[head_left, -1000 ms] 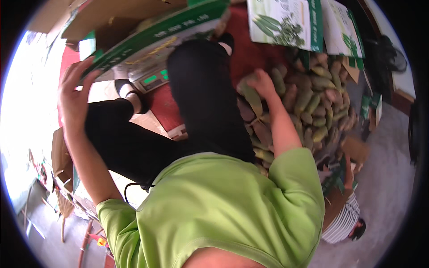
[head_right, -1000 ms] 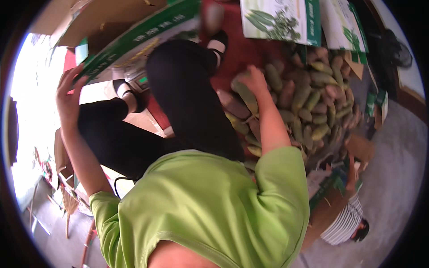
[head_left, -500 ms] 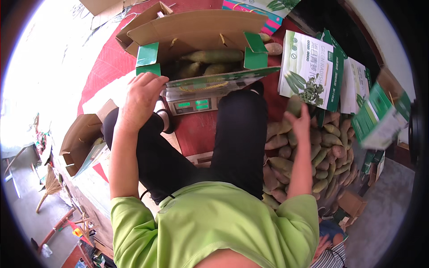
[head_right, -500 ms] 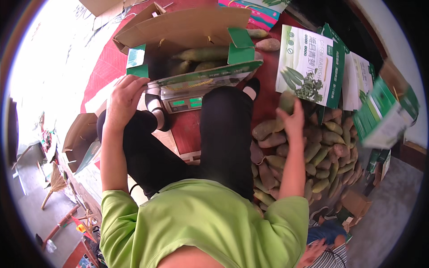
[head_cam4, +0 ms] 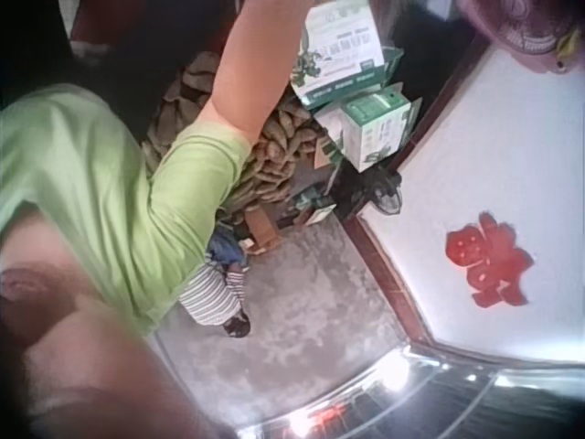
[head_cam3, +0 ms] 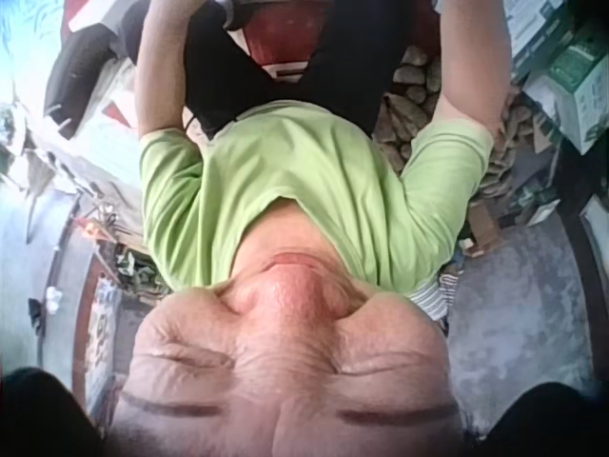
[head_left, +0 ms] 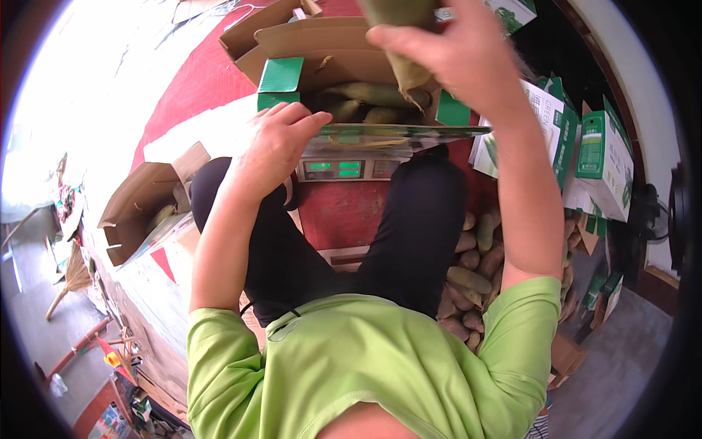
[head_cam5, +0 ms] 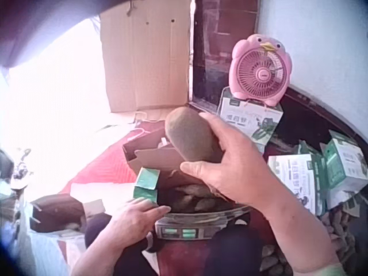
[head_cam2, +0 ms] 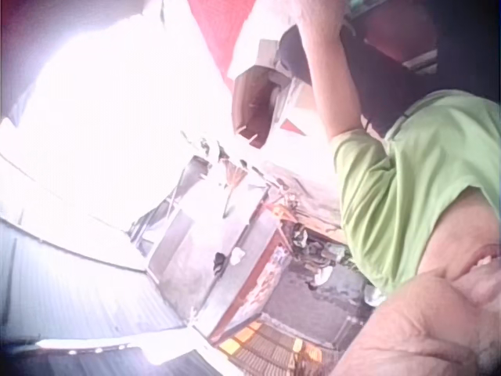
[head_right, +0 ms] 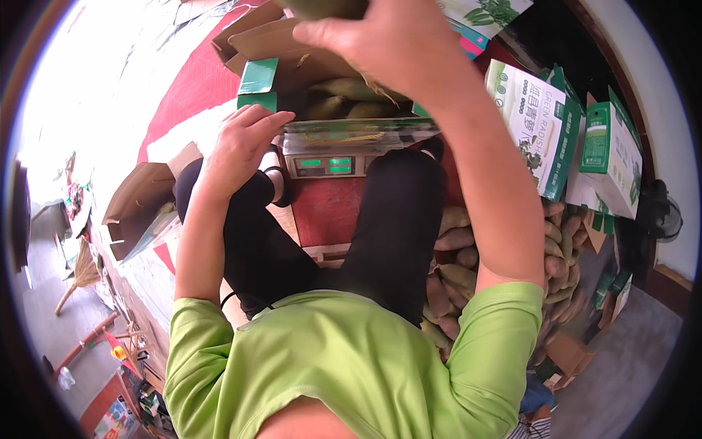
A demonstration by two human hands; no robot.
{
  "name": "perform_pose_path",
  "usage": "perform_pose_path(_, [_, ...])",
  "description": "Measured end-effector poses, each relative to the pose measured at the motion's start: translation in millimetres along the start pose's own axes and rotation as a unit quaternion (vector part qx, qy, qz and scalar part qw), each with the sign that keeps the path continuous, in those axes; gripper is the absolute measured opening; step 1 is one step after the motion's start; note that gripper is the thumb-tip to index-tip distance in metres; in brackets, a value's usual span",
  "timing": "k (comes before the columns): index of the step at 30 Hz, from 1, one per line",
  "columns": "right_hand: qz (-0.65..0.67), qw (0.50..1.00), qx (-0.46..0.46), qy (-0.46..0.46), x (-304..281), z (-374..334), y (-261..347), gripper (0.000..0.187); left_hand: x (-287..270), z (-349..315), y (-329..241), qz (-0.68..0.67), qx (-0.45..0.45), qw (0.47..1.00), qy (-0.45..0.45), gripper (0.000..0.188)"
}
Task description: The recorder sorts through a pile of vegetables on the floor, weighs them, and packs them into cardboard boxes.
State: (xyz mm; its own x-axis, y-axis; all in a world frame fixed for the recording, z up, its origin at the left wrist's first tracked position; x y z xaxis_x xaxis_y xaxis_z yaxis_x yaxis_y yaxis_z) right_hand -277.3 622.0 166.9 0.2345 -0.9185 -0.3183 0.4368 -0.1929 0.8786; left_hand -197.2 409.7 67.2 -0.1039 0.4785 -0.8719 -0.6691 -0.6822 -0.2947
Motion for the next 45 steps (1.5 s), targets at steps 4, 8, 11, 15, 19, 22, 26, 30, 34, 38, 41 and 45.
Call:
perform_pose_path(4, [-0.409, 0.911, 0.05, 0.025, 44.9, 3.3, -72.6, 0.058, 6.4, 5.5, 0.4, -0.009, 0.011, 1.0, -0.012, 0.024])
perform_pose_path(8, [-0.482, 0.865, 0.073, 0.117, 61.6, 0.4, -114.0, 0.063, 4.5, 7.8, 0.1, 0.009, 0.017, 1.0, -0.014, 0.023])
perform_pose_path(11, [-0.353, 0.926, 0.115, 0.064, 50.6, 6.4, -97.6, 0.06, -2.2, 2.3, 4.1, 0.022, 0.004, 1.0, -0.006, 0.024])
perform_pose_path(15, [-0.233, 0.963, 0.135, 0.012, 3.2, 8.9, -113.1, 0.047, -2.8, -3.0, 8.2, 0.049, -0.004, 0.997, -0.053, 0.025])
perform_pose_path(19, [-0.233, 0.94, 0.18, -0.171, -57.6, -14.2, -139.2, 0.034, -4.3, 0.5, 8.7, 0.088, -0.011, 0.995, -0.043, 0.026])
perform_pose_path(22, [-0.1, 0.955, 0.216, -0.176, -110.1, -26.3, -179.2, 0.036, 4.6, 3.5, 6.4, 0.073, -0.003, 0.996, -0.053, 0.025])
perform_pose_path(26, [-0.119, 0.943, 0.252, -0.181, -103.8, -28.9, -183.7, 0.034, 0.6, -0.1, 4.8, 0.058, -0.012, 0.995, -0.082, 0.025])
perform_pose_path(30, [-0.089, 0.951, 0.245, -0.164, -88.8, -22.3, -184.0, 0.031, -14.5, -7.1, 8.1, 0.074, -0.022, 0.983, -0.165, 0.022])
perform_pose_path(34, [-0.11, 0.945, 0.254, -0.174, -82.8, -22.4, -174.7, 0.031, -42.7, -49.0, 21.9, 0.056, -0.12, 0.974, -0.185, 0.019])
perform_pose_path(38, [-0.118, 0.948, 0.242, -0.169, -79.2, -19.9, -169.7, 0.031, -49.4, -142.0, 35.2, 0.145, -0.211, 0.952, -0.168, 0.013])
perform_pose_path(41, [-0.134, 0.948, 0.241, -0.16, -80.3, -19.9, -171.8, 0.031, -34.6, -210.8, 16.7, 0.168, -0.332, 0.928, -0.029, 0.013])
perform_pose_path(45, [-0.123, 0.953, 0.229, -0.154, -89.9, -21.4, -182.6, 0.03, -40.7, -259.7, 7.6, 0.193, -0.384, 0.902, -0.033, 0.021])
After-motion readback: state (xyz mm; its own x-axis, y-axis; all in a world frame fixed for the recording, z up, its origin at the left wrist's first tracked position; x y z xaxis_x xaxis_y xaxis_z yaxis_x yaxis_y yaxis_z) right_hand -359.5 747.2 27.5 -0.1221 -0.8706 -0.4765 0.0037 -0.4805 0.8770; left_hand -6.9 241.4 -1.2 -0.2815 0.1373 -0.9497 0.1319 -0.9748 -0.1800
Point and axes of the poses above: each hand's wrist, its own z-axis towards the middle knuckle, its own x-axis out of the palm, y = z × x, the point moved 1 cm from there along z, towards the middle knuckle, and after that the axes turned 8 degrees about x, right-handed, at the moved point
